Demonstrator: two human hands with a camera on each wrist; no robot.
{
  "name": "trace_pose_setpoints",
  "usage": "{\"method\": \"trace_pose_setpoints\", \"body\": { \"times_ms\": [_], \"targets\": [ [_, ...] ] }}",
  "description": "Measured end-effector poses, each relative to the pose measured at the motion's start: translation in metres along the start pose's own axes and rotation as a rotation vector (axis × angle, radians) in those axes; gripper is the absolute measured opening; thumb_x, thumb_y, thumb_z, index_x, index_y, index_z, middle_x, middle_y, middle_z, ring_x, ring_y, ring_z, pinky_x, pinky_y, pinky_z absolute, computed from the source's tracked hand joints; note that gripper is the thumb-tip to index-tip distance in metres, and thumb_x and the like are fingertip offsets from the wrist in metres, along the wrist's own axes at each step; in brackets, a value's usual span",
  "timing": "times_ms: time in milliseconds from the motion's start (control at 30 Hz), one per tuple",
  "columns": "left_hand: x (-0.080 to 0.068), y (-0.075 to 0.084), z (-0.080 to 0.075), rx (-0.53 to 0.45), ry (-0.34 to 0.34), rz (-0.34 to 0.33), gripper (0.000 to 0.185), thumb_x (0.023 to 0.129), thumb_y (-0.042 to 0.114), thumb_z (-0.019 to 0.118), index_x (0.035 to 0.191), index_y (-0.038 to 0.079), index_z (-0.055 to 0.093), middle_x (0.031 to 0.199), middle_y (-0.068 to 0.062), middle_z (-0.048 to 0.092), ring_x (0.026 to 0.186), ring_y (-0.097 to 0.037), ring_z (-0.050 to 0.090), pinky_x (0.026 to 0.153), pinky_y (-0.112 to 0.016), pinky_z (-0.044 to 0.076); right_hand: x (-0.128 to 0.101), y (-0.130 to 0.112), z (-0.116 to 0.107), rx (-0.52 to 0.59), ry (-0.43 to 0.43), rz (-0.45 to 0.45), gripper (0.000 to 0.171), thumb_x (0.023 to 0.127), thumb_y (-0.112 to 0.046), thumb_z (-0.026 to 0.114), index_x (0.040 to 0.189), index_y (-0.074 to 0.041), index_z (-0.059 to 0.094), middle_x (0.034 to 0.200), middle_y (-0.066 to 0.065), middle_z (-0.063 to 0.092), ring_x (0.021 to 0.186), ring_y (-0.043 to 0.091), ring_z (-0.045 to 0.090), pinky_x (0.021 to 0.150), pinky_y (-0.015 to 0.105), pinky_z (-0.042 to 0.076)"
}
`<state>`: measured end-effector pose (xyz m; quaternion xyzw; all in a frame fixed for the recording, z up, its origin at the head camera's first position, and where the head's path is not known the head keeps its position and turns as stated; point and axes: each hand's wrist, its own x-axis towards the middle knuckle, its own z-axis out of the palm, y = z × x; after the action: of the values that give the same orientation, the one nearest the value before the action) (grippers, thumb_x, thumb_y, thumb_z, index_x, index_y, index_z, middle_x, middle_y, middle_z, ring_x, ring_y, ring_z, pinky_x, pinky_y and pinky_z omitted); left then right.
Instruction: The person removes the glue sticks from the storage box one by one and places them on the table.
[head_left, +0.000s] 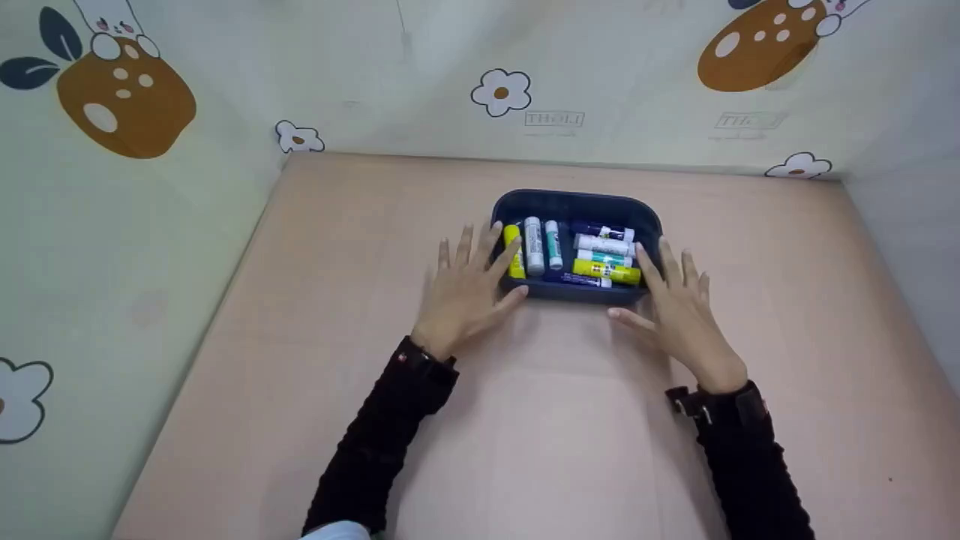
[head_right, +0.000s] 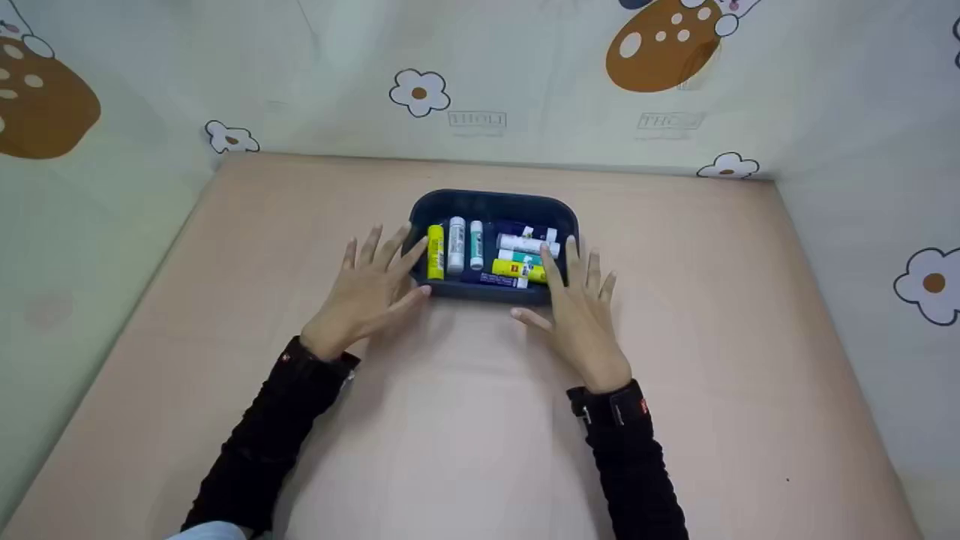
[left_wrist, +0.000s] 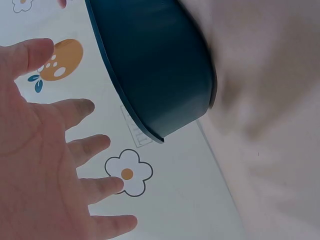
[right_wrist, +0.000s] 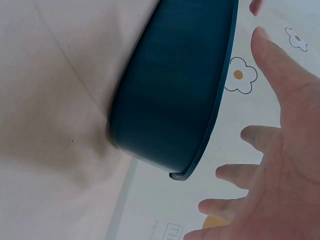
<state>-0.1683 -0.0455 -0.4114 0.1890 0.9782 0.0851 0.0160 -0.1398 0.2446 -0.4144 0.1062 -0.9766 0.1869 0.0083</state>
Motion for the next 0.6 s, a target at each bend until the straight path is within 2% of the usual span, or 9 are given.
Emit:
{"method": "trace_pose_setpoints", "body": {
  "times_ms": [367, 600],
  "targets": [
    [0.0005, 0.0019, -0.0061, -0.041, 0.013, -0.022, 0.069, 0.091, 0.065, 0.027, 0.149, 0.032, 0.010, 0.158, -0.001, 0.002, 0.144, -0.030, -0.001, 0.113, -0.053, -0.003, 0.0014, -0.0006, -0.0035, 0.013, -0.005, 0.014, 0.094, 0.081, -0.057, 0.060, 0.151, -0.019, 0.009, 0.154, 0.022, 0.000, 0.136, 0.053, -0.004, 0.100, 0.073, -0.001],
    [0.0000, 0.0019, -0.0082, -0.139, 0.090, -0.093, 0.074, 0.089, 0.068, 0.028, 0.150, 0.028, 0.013, 0.156, -0.005, 0.014, 0.143, -0.032, 0.010, 0.114, -0.051, 0.008, 0.0008, 0.0009, -0.0008, 0.035, 0.021, 0.024, 0.088, 0.084, -0.054, 0.058, 0.150, -0.016, 0.014, 0.153, 0.026, 0.005, 0.136, 0.054, 0.001, 0.101, 0.073, 0.002]
  ]
}}
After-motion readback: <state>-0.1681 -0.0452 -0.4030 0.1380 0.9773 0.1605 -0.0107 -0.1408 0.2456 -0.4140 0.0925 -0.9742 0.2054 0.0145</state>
